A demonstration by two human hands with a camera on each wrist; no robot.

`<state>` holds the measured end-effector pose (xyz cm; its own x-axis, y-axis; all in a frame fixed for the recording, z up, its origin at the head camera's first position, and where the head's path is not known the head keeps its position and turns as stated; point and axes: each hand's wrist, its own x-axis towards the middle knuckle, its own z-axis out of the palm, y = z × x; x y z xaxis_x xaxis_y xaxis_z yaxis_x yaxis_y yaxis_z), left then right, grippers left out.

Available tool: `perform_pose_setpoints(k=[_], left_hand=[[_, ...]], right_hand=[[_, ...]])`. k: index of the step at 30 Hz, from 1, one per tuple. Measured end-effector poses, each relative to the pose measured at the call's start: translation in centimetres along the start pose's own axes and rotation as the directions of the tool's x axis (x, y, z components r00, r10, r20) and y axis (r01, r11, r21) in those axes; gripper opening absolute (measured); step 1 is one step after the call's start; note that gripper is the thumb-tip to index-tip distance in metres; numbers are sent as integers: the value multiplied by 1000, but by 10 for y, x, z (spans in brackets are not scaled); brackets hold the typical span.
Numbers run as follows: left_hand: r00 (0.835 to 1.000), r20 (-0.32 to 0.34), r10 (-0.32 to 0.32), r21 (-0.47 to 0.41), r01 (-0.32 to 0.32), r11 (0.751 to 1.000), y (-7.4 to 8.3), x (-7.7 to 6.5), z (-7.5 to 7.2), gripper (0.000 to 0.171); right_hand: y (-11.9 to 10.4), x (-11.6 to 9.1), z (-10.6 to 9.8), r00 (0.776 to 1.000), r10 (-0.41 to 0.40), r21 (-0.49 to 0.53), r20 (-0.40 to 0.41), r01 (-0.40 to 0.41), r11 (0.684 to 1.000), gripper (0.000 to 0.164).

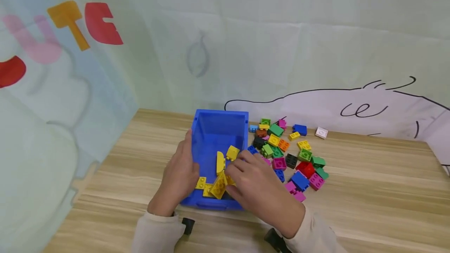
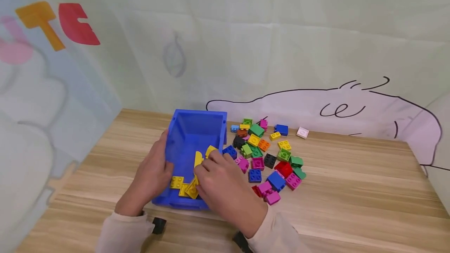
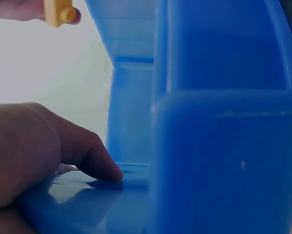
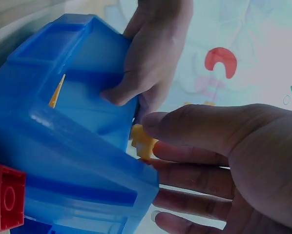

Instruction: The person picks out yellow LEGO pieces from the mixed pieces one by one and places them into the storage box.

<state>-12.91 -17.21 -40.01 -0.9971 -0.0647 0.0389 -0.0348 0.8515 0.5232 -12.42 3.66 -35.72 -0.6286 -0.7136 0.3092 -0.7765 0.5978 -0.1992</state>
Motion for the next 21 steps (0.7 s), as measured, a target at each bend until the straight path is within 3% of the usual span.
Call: perform_pose_setpoints(k=[4,8,13,17,21], left_hand=[[1000,4,-15,-7,15,1000,1,-1,-1,83],[1000,-1,-26,-9,26,1000,1,-1,-2,83],[1000,-11,-23,0,23,1000,4,1,-2,83],[1000,-18,-15,0,15,1000,4,1,-2,83],[1000,-18,-13,0,13,1000,2,-1,2,82]], right_hand=[[5,0,-3,997,-26,18,-70,28,999,25],[20,-3,-21,986,-20,62,-168,31,998,24],[63,-12,-45,955,125,135,-270,-91,987,24],[105,-17,-41,920,296,175,-258,-257,950,23],[134,-18,-13,917,370,189,-150,-341,921,22]])
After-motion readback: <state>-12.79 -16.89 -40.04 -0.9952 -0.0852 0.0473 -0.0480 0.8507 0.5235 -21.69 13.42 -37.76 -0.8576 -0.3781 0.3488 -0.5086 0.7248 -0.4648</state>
